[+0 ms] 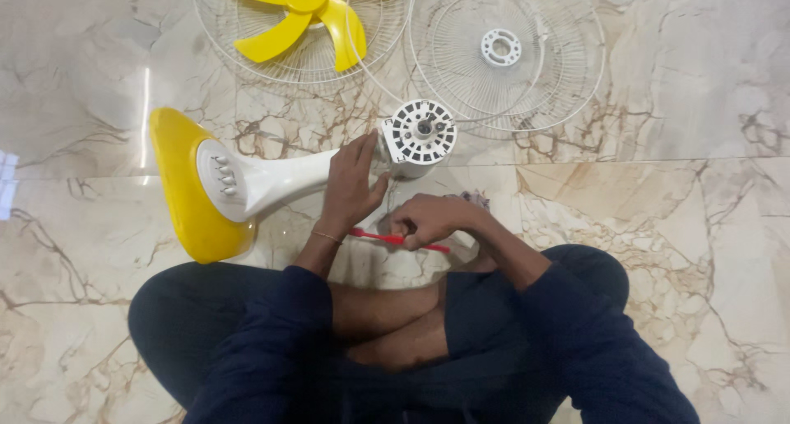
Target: The person sits on the floor and assembles a disassembled electric fan. They wipe the fan base and motor housing with a cloth, then use a red tool to clean the motor. Finally, they attach the front wire cage to the motor assembly.
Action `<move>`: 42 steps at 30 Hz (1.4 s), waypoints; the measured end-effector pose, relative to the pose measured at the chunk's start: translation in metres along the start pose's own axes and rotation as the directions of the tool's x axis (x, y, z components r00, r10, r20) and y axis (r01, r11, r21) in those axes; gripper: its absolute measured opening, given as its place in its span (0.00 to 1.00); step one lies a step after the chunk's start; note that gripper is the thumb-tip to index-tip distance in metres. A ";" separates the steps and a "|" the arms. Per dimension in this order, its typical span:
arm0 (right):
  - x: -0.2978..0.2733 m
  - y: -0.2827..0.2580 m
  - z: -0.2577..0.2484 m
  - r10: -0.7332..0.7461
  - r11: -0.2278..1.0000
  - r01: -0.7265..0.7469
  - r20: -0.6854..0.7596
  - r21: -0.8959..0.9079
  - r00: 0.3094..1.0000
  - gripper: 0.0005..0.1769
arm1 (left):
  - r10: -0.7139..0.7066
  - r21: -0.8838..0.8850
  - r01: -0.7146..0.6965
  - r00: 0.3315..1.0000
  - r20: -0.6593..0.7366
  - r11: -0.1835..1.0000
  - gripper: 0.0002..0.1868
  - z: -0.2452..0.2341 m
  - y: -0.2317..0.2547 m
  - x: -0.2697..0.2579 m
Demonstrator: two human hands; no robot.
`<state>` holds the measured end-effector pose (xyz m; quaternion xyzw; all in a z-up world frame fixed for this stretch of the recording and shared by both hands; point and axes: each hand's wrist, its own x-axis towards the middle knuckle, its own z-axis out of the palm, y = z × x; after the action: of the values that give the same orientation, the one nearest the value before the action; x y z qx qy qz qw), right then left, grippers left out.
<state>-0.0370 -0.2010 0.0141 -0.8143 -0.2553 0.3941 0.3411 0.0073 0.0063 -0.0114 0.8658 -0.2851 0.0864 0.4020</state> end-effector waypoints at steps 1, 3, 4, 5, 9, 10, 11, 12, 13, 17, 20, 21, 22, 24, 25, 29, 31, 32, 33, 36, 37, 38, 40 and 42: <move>-0.013 -0.003 -0.012 -0.013 0.991 0.015 -0.015 0.133 1.000 0.15 | -0.014 -0.016 0.014 1.000 0.011 1.000 0.41 0.000 0.000 -0.001; -0.047 -0.006 -0.037 -0.188 0.922 0.220 -0.129 0.319 0.974 0.12 | -0.036 -0.042 0.037 0.999 0.035 0.998 0.41 -0.001 -0.002 0.001; -0.065 -0.008 -0.046 -0.109 0.875 0.172 -0.163 0.453 0.981 0.11 | -0.027 -0.034 0.028 0.999 0.034 0.999 0.41 0.000 -0.001 0.004; -0.081 -0.009 -0.050 -0.029 0.800 0.131 -0.180 0.585 0.983 0.10 | -0.027 -0.020 0.028 0.999 0.038 0.999 0.42 -0.001 -0.001 0.002; -0.099 -0.008 -0.071 0.055 0.539 0.528 -0.653 0.656 0.756 0.09 | -0.048 0.000 0.048 0.997 0.055 0.999 0.43 0.000 0.002 0.000; -0.098 -0.007 -0.075 0.143 0.494 0.597 -0.736 0.633 0.662 0.09 | -0.040 0.002 0.040 0.998 0.047 0.999 0.43 -0.001 0.002 0.000; -0.095 -0.006 -0.082 0.202 0.520 0.605 -0.775 0.603 0.599 0.09 | -0.032 0.002 0.032 0.999 0.041 0.999 0.43 -0.001 0.003 -0.001; -0.091 -0.003 -0.089 0.257 0.547 0.610 -0.808 0.573 0.530 0.08 | -0.025 0.003 0.025 0.999 0.034 1.000 0.43 -0.001 0.003 0.000; -0.088 0.001 -0.090 0.314 0.571 0.609 -0.832 0.551 0.458 0.08 | -0.027 0.009 0.026 0.999 0.036 1.000 0.43 -0.001 0.005 -0.003; -0.055 0.015 -0.089 0.354 0.682 0.523 -0.856 0.512 0.377 0.08 | -0.031 0.012 0.031 0.999 0.044 0.999 0.44 -0.002 0.005 0.000; -0.042 0.015 -0.073 0.282 0.796 0.418 -0.879 0.438 0.385 0.06 | -0.026 0.012 0.025 0.999 0.047 1.000 0.44 -0.003 0.007 0.001; -0.042 0.014 -0.069 0.269 0.846 0.346 -0.884 0.406 0.381 0.05 | -0.027 0.014 0.026 0.998 0.048 1.000 0.44 -0.004 0.008 0.001; -0.042 0.011 -0.068 0.255 0.889 0.271 -0.890 0.370 0.379 0.05 | -0.039 0.010 0.038 0.998 0.054 0.999 0.44 -0.005 0.008 0.000; -0.043 0.005 -0.071 0.213 0.881 0.312 -0.887 0.356 0.410 0.04 | -0.061 0.005 0.061 0.996 0.064 0.998 0.44 -0.005 0.009 0.002; -0.044 0.002 -0.074 0.192 0.876 0.332 -0.885 0.350 0.425 0.04 | -0.058 0.011 0.058 0.996 0.061 0.998 0.44 -0.004 0.009 0.004; -0.048 -0.006 -0.072 0.207 0.938 0.179 -0.895 0.296 0.395 0.04 | -0.081 0.014 0.080 0.992 0.092 0.997 0.43 -0.003 0.007 0.005; -0.050 -0.006 -0.070 0.256 0.937 0.136 -0.896 0.322 0.363 0.05 | -0.078 0.009 0.078 0.992 0.100 0.997 0.43 -0.003 0.006 0.005; -0.051 -0.005 -0.071 0.253 0.934 0.149 -0.897 0.324 0.364 0.05 | -0.065 0.010 0.064 0.993 0.097 0.998 0.43 -0.003 0.006 0.006; -0.051 -0.002 -0.070 0.252 0.931 0.162 -0.896 0.328 0.365 0.05 | -0.053 0.011 0.052 0.994 0.095 0.999 0.43 -0.003 0.005 0.005; -0.044 0.007 -0.070 0.200 0.869 0.352 -0.898 0.347 0.391 0.06 | -0.060 0.032 0.058 0.993 0.097 0.998 0.44 -0.004 0.007 0.004; -0.042 0.011 -0.069 0.175 0.827 0.435 -0.899 0.356 0.402 0.06 | -0.068 0.031 0.065 0.992 0.104 0.997 0.44 -0.003 0.008 0.005; -0.042 0.014 -0.069 0.171 0.828 0.436 -0.899 0.352 0.403 0.07 | -0.076 0.030 0.073 0.991 0.110 0.997 0.44 -0.003 0.008 0.005; -0.040 0.017 -0.068 0.157 0.827 0.440 -0.896 0.349 0.416 0.07 | -0.077 0.027 0.074 0.991 0.112 0.997 0.44 -0.003 0.008 0.005; -0.039 0.018 -0.067 0.164 0.881 0.349 -0.898 0.319 0.408 0.09 | -0.057 0.020 0.056 0.993 0.107 0.998 0.44 -0.004 0.007 0.004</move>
<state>-0.0016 -0.2626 0.0497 -0.7732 0.0258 -0.0826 0.6283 0.0067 0.0037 -0.0025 0.8804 -0.2809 0.0309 0.3809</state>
